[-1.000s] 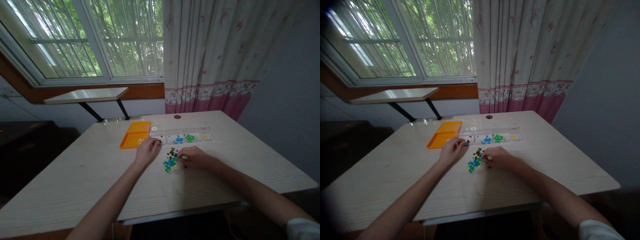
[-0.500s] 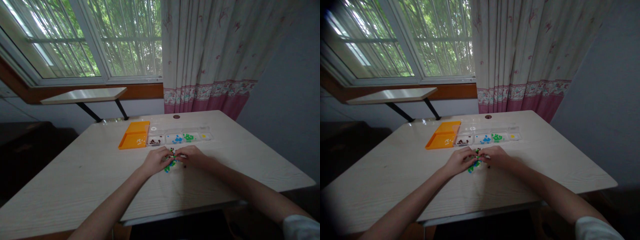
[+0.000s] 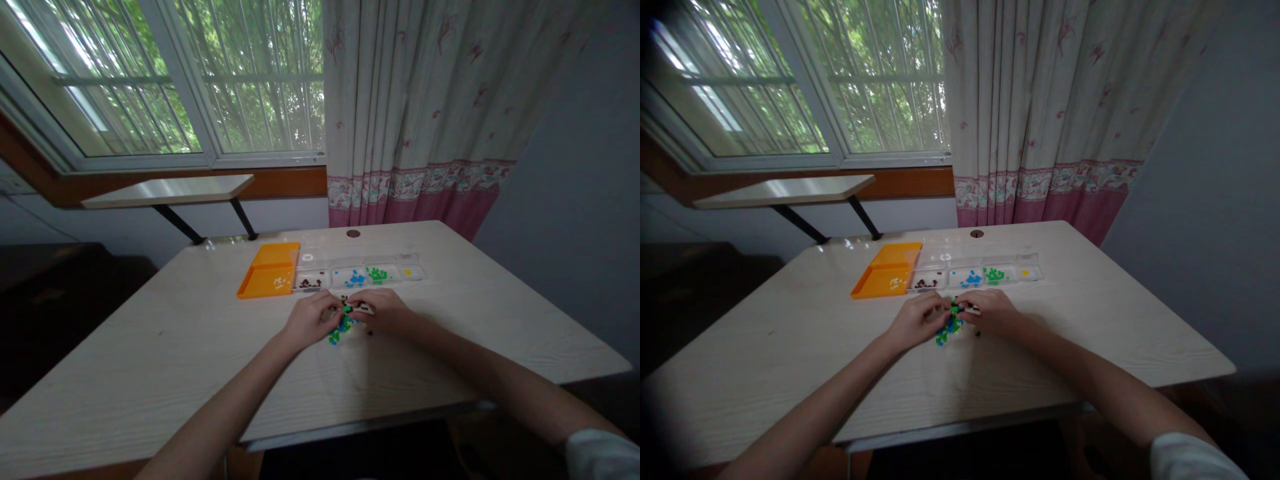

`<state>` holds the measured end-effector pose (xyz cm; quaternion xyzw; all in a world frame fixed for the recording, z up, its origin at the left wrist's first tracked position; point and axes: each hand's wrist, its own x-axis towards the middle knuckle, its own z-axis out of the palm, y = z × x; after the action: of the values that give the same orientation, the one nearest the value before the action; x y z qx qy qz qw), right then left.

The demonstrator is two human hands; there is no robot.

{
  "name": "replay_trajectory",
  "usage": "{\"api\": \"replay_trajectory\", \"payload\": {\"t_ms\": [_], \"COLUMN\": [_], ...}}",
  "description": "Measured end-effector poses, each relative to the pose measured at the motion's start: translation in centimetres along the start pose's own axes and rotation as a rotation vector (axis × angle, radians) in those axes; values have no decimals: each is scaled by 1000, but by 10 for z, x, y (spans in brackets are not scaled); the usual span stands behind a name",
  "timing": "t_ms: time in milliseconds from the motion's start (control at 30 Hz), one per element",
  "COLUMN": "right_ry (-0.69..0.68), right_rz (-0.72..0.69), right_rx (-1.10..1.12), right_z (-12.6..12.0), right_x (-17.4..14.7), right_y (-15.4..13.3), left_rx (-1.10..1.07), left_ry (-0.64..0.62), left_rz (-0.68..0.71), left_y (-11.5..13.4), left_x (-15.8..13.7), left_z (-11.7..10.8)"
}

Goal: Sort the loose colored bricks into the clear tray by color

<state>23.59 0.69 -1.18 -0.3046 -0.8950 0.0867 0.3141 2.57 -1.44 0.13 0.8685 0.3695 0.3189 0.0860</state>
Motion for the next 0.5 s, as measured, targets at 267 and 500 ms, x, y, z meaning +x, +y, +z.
{"api": "replay_trajectory", "payload": {"t_ms": [267,500], "right_ry": [21,38], "right_rz": [-4,-22], "right_rx": [5,-3], "right_z": [2,3], "right_x": [1,0], "right_y": [-1,-1], "left_rx": [-1,-17], "left_ry": [8,3], "left_rz": [0,-6], "left_y": [-1,0], "left_x": [1,0], "left_z": [0,1]}}
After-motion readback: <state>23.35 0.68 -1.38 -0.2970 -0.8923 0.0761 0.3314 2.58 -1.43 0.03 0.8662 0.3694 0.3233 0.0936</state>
